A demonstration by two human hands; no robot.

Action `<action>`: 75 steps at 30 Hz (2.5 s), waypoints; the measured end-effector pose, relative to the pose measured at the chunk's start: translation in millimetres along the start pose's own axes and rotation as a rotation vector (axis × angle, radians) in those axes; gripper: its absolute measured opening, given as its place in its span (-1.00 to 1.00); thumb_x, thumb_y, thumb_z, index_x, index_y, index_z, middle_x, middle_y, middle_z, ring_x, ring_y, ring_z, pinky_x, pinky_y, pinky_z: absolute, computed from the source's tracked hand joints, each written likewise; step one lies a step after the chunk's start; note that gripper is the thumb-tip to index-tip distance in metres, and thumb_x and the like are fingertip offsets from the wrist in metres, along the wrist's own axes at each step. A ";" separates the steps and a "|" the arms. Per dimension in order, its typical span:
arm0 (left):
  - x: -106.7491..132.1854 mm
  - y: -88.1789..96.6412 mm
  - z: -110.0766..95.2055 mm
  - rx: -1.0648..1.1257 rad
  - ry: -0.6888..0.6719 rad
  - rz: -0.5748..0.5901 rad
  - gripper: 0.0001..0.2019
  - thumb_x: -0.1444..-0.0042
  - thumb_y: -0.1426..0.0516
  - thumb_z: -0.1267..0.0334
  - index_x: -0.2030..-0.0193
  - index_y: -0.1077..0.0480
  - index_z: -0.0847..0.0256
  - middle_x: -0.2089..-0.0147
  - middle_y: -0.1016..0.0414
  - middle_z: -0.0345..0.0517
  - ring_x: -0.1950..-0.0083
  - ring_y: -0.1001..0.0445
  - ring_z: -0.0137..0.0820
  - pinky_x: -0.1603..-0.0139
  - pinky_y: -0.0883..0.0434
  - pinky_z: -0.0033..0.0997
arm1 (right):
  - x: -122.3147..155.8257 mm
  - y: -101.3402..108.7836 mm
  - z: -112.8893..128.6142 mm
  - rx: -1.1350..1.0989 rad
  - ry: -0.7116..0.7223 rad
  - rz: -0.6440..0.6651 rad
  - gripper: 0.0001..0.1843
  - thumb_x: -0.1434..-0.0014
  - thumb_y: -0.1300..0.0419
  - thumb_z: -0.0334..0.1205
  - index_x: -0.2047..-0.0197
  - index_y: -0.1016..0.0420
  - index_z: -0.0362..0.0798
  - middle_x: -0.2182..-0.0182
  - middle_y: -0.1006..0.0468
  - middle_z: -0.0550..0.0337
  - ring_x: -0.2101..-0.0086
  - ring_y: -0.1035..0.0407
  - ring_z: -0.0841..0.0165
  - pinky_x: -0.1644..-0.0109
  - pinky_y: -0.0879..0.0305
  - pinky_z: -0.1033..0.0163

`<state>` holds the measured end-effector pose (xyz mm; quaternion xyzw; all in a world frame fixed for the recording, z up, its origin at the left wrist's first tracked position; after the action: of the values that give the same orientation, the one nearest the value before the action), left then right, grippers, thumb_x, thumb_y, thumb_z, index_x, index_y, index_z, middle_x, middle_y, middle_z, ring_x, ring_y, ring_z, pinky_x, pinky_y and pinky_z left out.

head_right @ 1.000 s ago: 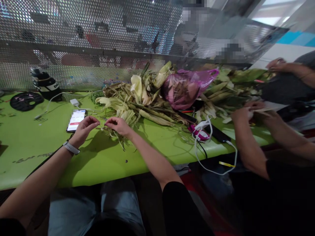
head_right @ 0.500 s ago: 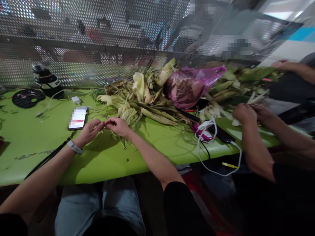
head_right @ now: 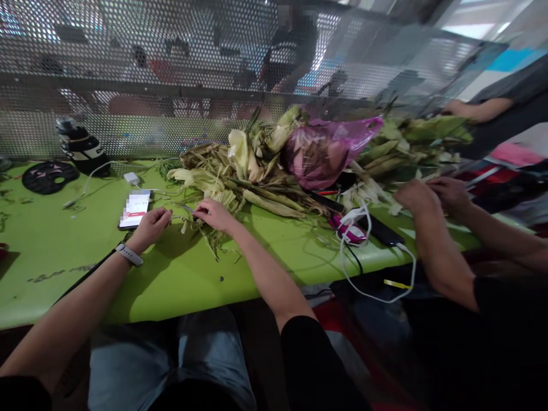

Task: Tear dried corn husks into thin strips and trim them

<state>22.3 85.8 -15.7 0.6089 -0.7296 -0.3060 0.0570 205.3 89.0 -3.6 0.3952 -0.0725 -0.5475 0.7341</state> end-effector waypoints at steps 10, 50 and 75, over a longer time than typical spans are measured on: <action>1.6 11.8 -1.0 -0.032 -0.006 -0.135 -0.68 -0.16 -0.05 0.11 0.57 -0.27 0.19 0.66 -0.19 -0.26 0.62 -0.10 -0.50 0.59 -0.05 -0.46 | -1.6 1.7 -1.0 0.035 0.034 -0.023 -0.82 -0.20 -0.20 -0.19 0.39 -0.45 -0.10 0.38 -0.37 0.19 0.32 -0.24 0.37 0.16 -0.14 0.23; 8.7 -24.7 -20.3 0.352 -0.124 0.243 -0.76 -0.21 -0.12 0.08 0.29 -0.33 0.24 0.39 -0.44 -0.15 0.38 -0.45 -0.46 0.31 -0.46 -0.41 | 8.4 -25.8 6.7 -1.064 -0.229 -0.100 -0.58 -0.02 -0.31 0.03 0.27 -0.20 -0.01 0.47 -0.43 0.38 0.48 -0.40 0.48 0.25 -0.40 0.25; 11.2 -20.4 -25.9 0.253 -0.208 0.206 -0.75 -0.18 -0.16 0.14 0.08 -0.45 0.23 0.11 -0.54 0.02 0.10 -0.52 -0.30 0.05 -0.48 -0.23 | 11.3 -11.9 4.4 -0.781 -0.232 -0.233 -0.53 0.06 -0.34 0.18 0.38 -0.37 -0.05 0.65 -0.27 0.42 0.65 -0.09 0.55 0.60 -0.07 0.36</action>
<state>48.7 64.3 -8.5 0.4983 -0.8228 -0.2657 -0.0646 198.5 76.0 -12.1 0.0288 0.1033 -0.6538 0.7490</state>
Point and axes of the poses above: each hand's wrist, its own x-axis away from the middle knuckle, its own y-axis out of the back of the hand, z = x × y, the point moved 7 cm from there along -x, towards the middle knuckle
